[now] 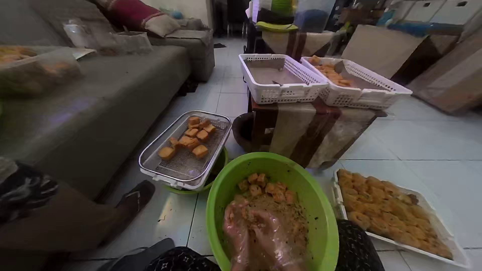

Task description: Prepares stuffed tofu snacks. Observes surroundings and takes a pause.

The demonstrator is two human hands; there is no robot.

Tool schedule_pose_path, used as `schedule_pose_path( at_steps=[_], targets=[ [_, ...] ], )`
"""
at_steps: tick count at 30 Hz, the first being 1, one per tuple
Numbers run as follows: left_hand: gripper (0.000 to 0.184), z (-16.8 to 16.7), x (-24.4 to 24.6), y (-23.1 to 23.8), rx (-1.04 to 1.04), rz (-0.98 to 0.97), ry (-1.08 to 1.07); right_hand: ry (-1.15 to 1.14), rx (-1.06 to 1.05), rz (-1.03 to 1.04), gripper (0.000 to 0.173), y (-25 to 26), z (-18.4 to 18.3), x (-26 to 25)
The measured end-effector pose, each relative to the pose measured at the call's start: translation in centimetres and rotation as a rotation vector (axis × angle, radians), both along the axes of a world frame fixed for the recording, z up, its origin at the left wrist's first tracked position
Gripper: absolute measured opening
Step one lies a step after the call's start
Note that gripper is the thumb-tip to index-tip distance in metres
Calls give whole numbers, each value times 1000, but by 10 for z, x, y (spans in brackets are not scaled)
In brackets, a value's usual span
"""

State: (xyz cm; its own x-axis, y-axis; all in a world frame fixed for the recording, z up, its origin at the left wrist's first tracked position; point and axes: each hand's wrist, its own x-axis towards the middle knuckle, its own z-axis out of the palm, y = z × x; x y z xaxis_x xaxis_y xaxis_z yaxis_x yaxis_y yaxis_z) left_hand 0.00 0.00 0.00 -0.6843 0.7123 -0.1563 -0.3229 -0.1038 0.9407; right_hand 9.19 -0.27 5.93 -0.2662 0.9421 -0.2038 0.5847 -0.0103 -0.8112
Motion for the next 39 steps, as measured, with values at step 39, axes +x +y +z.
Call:
schedule_pose_path(
  at_steps=[39],
  targets=[
    [48, 13, -29, 2, -271, -346, -236, -488, -232, 595, 34, 52, -76, 69]
  ],
)
